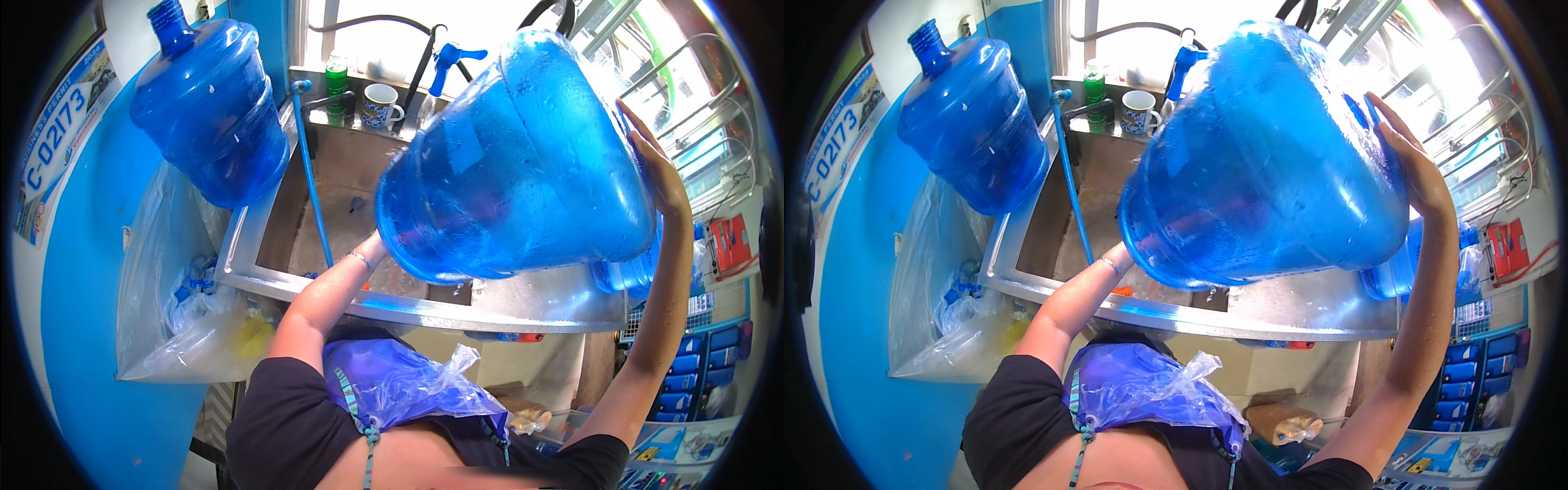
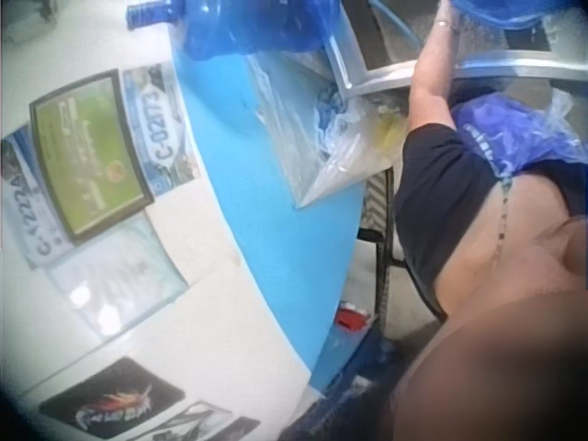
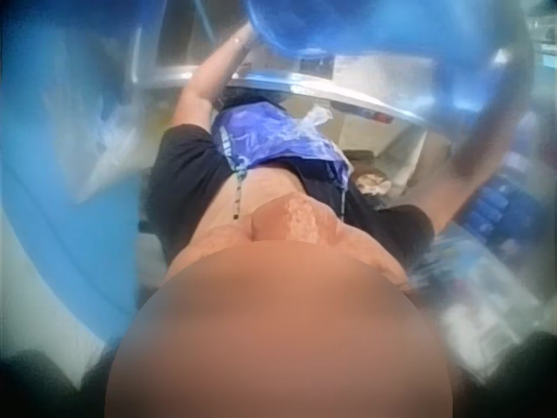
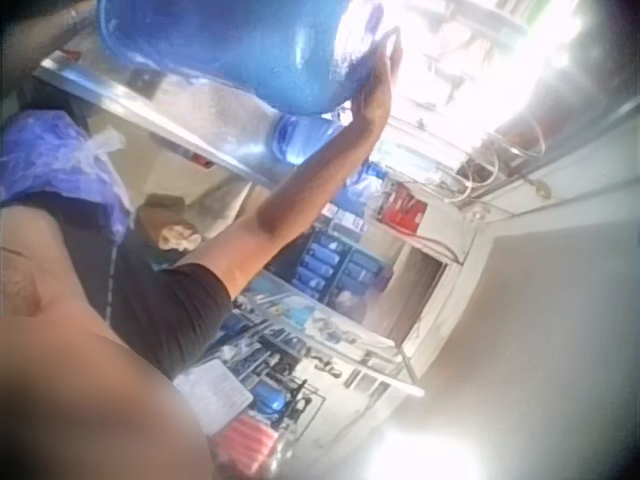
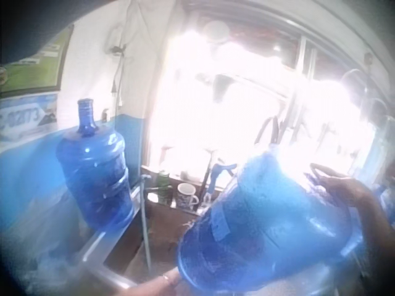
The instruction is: The person cleans large blue water dispenser bottles at a stainless steel sink. They remove caps, apply liquid soap, scrub the interior with a long-handled brush, rinse thoroughly, and wipe the exterior with a cloth. The person repeats this process for multiple bottles.
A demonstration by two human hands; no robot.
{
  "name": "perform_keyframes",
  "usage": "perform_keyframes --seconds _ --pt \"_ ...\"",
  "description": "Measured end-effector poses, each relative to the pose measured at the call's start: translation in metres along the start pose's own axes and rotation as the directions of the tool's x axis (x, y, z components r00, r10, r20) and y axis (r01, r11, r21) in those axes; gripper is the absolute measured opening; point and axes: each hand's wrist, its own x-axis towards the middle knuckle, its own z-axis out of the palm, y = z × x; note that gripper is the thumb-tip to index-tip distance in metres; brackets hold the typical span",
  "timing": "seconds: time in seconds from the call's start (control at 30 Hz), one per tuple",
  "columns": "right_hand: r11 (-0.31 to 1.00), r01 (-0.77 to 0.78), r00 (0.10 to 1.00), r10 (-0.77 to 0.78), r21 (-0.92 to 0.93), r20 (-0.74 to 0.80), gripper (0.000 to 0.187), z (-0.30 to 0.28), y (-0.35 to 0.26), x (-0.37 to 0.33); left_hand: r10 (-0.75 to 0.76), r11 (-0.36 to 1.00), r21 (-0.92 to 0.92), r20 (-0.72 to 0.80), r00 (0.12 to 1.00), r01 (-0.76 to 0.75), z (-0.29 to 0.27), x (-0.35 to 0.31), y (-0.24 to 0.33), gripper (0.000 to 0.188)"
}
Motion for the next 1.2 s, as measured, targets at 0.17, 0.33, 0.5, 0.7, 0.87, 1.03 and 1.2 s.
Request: perform_keyframes --seconds 0.17,0.33,0.5,0.7,0.87,1.03,1.2 --pt "0.999 -0.033 0.994 0.028 -0.043 -0.109 0.062 0.005 -0.026 -0.001 -0.062 0.998 0.033 0.013 0.998 0.062 0.004 0.007 -0.024 0.036" --pt "0.985 0.085 0.988 -0.103 -0.151 -0.118 0.063 0.008 -0.034 0.008 -0.046 0.998 0.047 -0.007 0.999 0.047 0.01 0.012 -0.043 0.036" --pt "0.994 -0.059 0.993 0.05 -0.092 -0.107 0.06 0.001 -0.044 0.011 -0.037 0.996 0.083 -0.024 0.999 0.039 0.012 0.021 -0.027 0.035" --pt "0.994 0.052 0.982 -0.068 -0.092 -0.178 0.056 -0.007 -0.034 0.005 -0.025 0.992 0.121 -0.044 0.999 0.03 0.013 0.027 -0.026 0.035" --pt "0.999 -0.04 0.975 0.031 -0.035 -0.219 0.058 -0.013 -0.028 -0.008 -0.026 0.989 0.144 -0.068 0.997 0.035 0.014 0.028 -0.036 0.035" --pt "1.0 -0.012 0.972 0.016 0.018 -0.234 0.054 -0.016 -0.032 -0.016 -0.026 0.986 0.159 -0.084 0.996 0.039 0.015 0.031 -0.041 0.034" --pt "1.0 -0.012 0.967 0.005 -0.025 -0.256 0.053 -0.015 -0.034 -0.024 -0.014 0.984 0.174 -0.105 0.994 0.033 0.016 0.033 -0.043 0.034"
